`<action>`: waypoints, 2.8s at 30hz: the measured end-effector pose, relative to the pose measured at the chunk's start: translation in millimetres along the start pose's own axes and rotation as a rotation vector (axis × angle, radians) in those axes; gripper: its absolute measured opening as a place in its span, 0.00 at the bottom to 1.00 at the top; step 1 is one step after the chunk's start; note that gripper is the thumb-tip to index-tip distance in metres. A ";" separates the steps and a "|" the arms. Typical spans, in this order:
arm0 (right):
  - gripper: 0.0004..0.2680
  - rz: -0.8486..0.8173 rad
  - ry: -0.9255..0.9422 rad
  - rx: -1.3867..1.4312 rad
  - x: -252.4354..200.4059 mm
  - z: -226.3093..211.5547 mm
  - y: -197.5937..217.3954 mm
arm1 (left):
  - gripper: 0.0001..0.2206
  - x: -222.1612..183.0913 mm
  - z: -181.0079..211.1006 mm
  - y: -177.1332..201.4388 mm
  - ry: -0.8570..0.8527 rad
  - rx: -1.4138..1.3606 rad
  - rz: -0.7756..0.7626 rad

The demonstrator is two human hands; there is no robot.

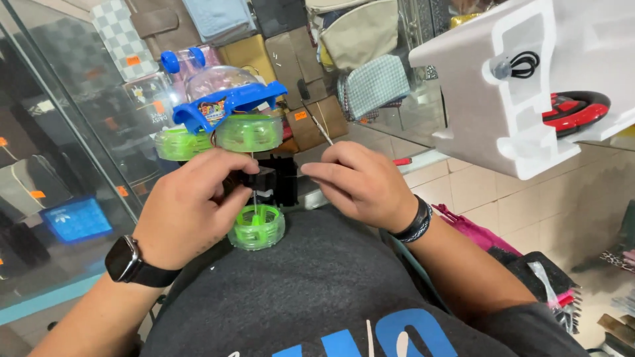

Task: A person uses a small screwdriver to assemble a blue and green toy stunt car on a glass display counter.

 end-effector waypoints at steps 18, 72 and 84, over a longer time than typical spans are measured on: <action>0.09 0.072 0.095 0.056 15.2 -9.0 -7.5 | 0.11 -4.3 -14.3 -5.3 0.106 -0.197 0.025; 0.08 0.041 0.095 -0.023 23.5 -31.7 -12.5 | 0.13 -17.7 -4.0 6.7 -0.196 -0.450 -0.016; 0.07 0.078 0.186 -0.013 21.3 -29.8 -7.8 | 0.14 -17.0 -4.3 5.8 -0.173 -0.452 0.022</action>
Point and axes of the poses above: each hand's wrist, its own x-axis towards the middle knuckle, its own y-axis out of the back of the hand, z = x × y, the point moved 3 cm from there along x, towards the middle knuckle, and after that the axes turned 7 degrees about y, right-handed, at the moved point
